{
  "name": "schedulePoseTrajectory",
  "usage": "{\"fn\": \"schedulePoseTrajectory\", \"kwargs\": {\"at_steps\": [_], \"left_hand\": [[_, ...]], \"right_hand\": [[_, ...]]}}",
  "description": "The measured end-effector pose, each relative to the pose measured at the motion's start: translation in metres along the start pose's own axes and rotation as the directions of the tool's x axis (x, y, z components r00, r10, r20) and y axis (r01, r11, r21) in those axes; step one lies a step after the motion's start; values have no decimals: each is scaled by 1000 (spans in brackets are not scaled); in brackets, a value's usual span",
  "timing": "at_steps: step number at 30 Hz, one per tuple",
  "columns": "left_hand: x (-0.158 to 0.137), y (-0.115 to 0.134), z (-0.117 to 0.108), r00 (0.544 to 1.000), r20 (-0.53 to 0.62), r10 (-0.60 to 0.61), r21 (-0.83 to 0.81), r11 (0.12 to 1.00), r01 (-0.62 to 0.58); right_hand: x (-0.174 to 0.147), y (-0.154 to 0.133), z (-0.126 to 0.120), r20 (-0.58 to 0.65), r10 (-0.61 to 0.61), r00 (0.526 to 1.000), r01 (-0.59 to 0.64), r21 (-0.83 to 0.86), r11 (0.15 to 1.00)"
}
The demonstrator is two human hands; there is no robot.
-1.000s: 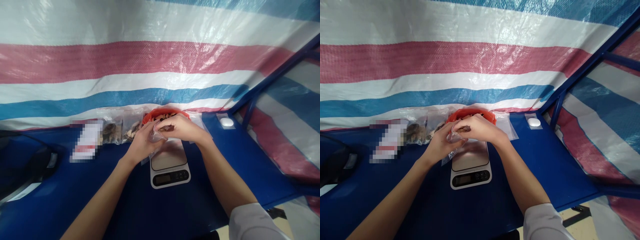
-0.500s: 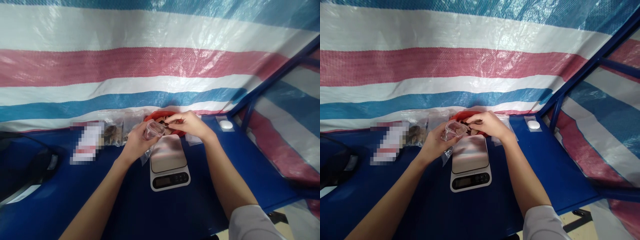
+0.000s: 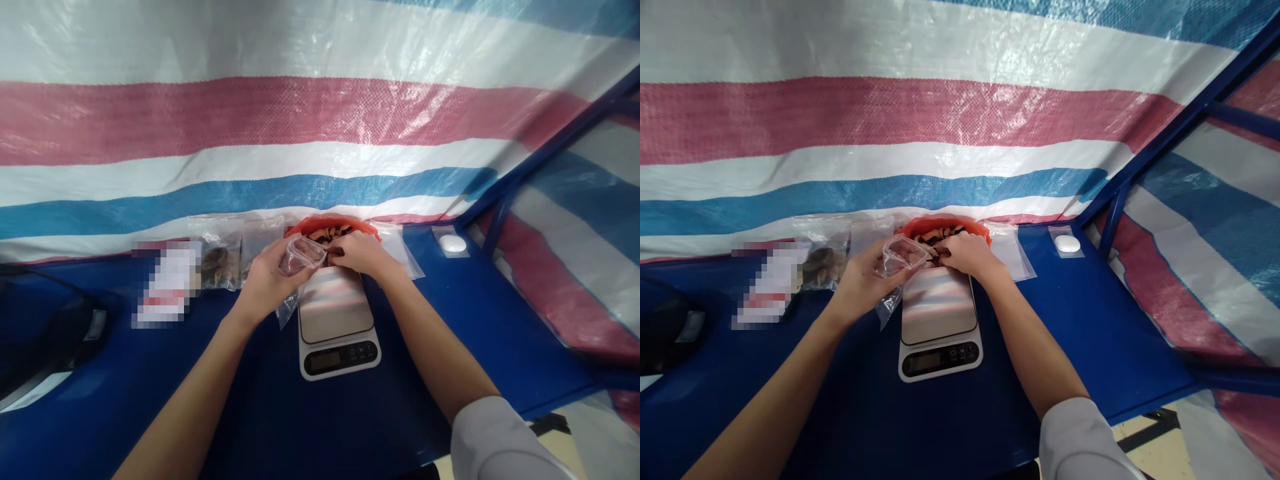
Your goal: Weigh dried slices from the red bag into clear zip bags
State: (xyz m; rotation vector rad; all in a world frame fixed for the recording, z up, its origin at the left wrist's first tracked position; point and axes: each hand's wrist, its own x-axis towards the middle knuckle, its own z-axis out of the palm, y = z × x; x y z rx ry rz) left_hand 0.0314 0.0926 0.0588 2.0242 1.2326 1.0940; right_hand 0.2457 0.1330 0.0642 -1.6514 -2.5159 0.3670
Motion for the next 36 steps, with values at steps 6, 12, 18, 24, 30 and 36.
{"fn": "schedulePoseTrajectory", "kwargs": {"at_steps": [6,12,18,24,30,36], "left_hand": [[0,-2,2,1000,4,16,12,1000,-16],[0,-3,3,1000,1,0,7,1000,0],[0,0,3,999,15,-37,-6,999,37],[-1,-2,3,999,18,-45,24,999,45],[-2,-4,3,999,38,-15,44,999,13],[-3,-8,9,997,56,62,111,992,-68]], "right_hand": [[3,2,1,25,34,999,-34,-15,999],[4,6,6,-12,-9,1000,10,67,998],[6,12,7,-74,-88,993,99,158,982],[7,22,9,-137,-189,972,228,377,898],[-1,27,1,-197,-78,977,185,614,767],[-17,9,-27,-253,-47,966,231,770,595]]}}
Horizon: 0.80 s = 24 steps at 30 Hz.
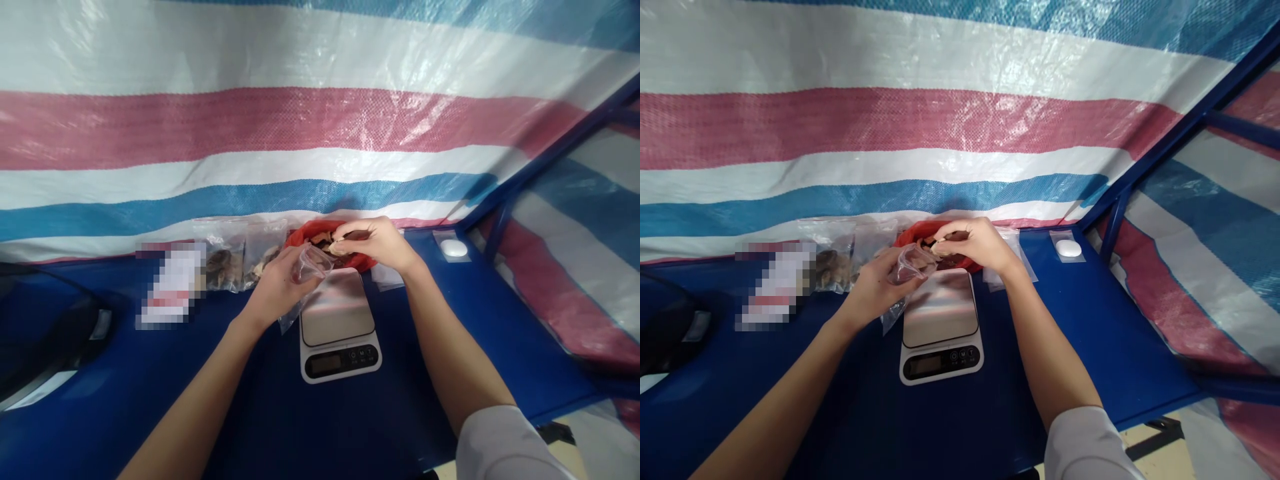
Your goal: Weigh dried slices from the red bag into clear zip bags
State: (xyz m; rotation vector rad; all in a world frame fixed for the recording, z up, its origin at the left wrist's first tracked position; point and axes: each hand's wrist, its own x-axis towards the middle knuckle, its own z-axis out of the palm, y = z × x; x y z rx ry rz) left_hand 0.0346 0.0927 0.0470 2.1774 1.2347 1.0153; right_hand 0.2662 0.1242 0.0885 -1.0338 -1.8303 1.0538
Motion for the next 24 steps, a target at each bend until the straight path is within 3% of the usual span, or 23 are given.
{"fn": "schedulePoseTrajectory", "kwargs": {"at_steps": [5,11,18,22,24], "left_hand": [[-1,9,3,999,16,28,25,999,-29],[0,17,1,1000,3,6,-19,1000,-6],[0,11,2,999,-32,-32,-70,997,30],[-1,8,1,995,-58,-79,-97,993,73],[-1,8,0,993,-62,-96,-113,990,89]], "right_hand": [[-3,-21,15,92,-87,992,99,-136,986],[0,-25,30,178,-132,975,190,-368,910],[-1,-23,27,187,-171,967,216,-259,941],[-3,-17,9,97,-139,986,155,-193,969],[-3,-9,-4,25,-119,993,121,-250,961]]}}
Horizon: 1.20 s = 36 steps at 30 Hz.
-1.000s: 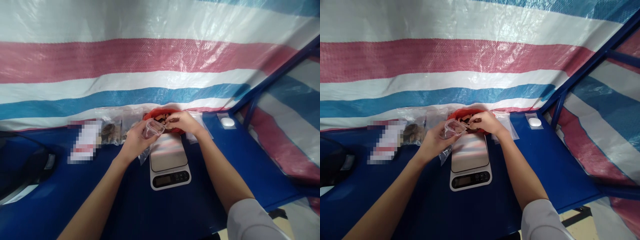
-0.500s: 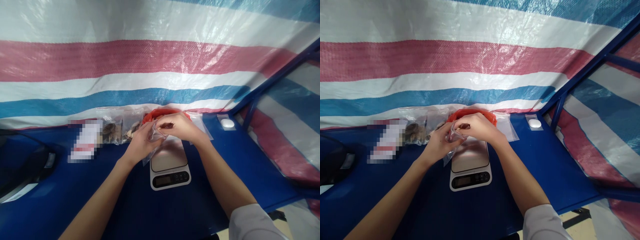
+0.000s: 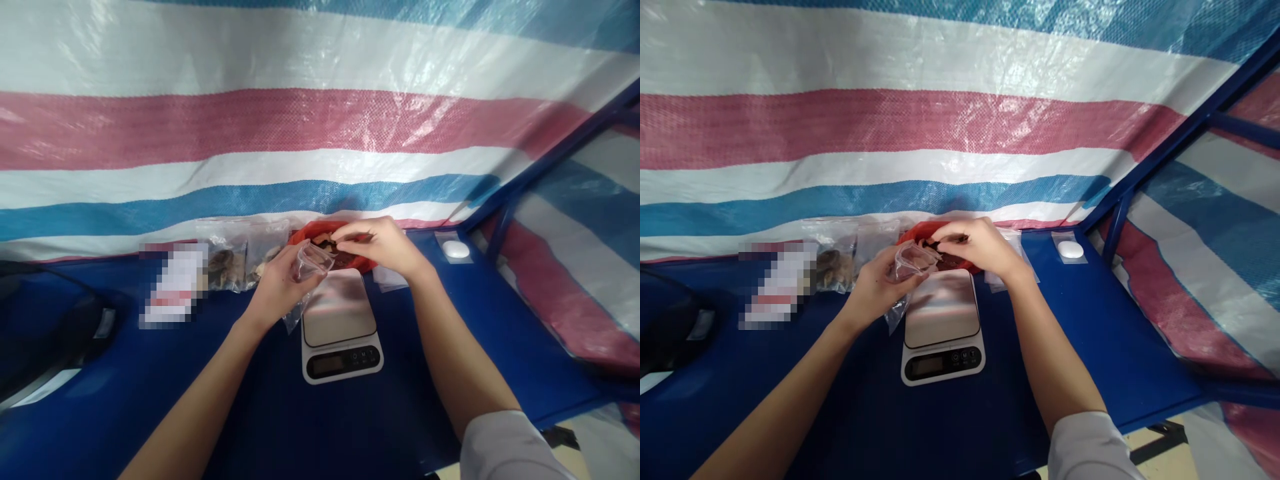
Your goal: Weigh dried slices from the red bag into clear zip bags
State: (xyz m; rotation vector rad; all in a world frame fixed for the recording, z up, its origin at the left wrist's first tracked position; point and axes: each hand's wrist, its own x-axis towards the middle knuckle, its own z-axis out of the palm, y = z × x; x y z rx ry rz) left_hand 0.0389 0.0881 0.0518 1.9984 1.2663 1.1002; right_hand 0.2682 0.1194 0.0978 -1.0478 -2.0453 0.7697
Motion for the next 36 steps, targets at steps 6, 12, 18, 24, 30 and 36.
{"fn": "schedulePoseTrajectory", "kwargs": {"at_steps": [6,12,18,24,30,36], "left_hand": [[0,-2,-2,1000,-11,12,8,1000,-12],[1,-4,-2,1000,-11,5,2,1000,-5],[1,-5,-2,1000,-5,4,3,1000,-4],[1,-6,-2,1000,-12,13,9,1000,-13],[0,-8,-2,999,-28,35,10,999,-34],[1,-8,-1,999,-29,37,-3,999,-37]], "right_hand": [[-3,34,-13,34,175,984,-147,-401,904],[0,51,-1,94,167,982,-78,-601,796],[4,46,6,-29,230,973,-192,-653,732],[7,49,24,-84,201,976,-206,-654,728],[7,55,37,-161,153,975,-222,-695,684],[9,53,41,-206,256,945,-323,-723,611]]}}
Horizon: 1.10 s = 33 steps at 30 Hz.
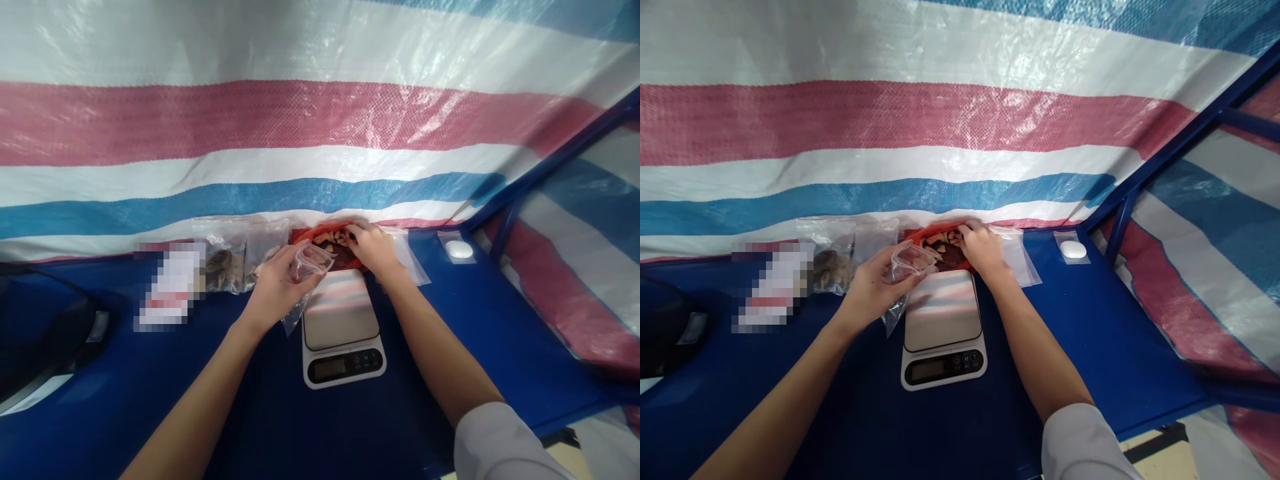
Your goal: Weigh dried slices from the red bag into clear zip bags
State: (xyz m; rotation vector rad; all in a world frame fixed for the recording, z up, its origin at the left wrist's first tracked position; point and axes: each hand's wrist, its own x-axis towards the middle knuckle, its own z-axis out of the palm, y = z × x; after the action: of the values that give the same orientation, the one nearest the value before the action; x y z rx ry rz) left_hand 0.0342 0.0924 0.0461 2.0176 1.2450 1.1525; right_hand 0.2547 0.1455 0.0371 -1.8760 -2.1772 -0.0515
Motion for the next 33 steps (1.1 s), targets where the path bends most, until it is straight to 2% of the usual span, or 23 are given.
{"fn": "schedulePoseTrajectory", "kwargs": {"at_steps": [4,11,21,25,28,31,33], "left_hand": [[0,1,-1,1000,4,0,17,1000,0],[0,2,-1,1000,14,-6,9,1000,6],[0,3,-1,1000,14,-10,21,1000,10],[1,5,-1,1000,8,-11,27,1000,11],[1,6,-2,1000,21,-14,29,1000,13],[1,6,-2,1000,29,-10,34,999,9],[0,5,-1,999,35,-3,39,999,2]], "right_hand": [[0,1,-2,14,-11,1000,11,-4,1000],[3,7,-10,56,-178,983,171,113,979],[3,15,-2,-11,-214,977,213,179,961],[3,18,-9,-72,-211,975,223,290,931],[1,16,-22,-126,-180,976,219,501,837],[-1,10,-37,-186,-171,968,253,714,653],[-5,3,-46,-207,-205,957,286,807,517]]}}
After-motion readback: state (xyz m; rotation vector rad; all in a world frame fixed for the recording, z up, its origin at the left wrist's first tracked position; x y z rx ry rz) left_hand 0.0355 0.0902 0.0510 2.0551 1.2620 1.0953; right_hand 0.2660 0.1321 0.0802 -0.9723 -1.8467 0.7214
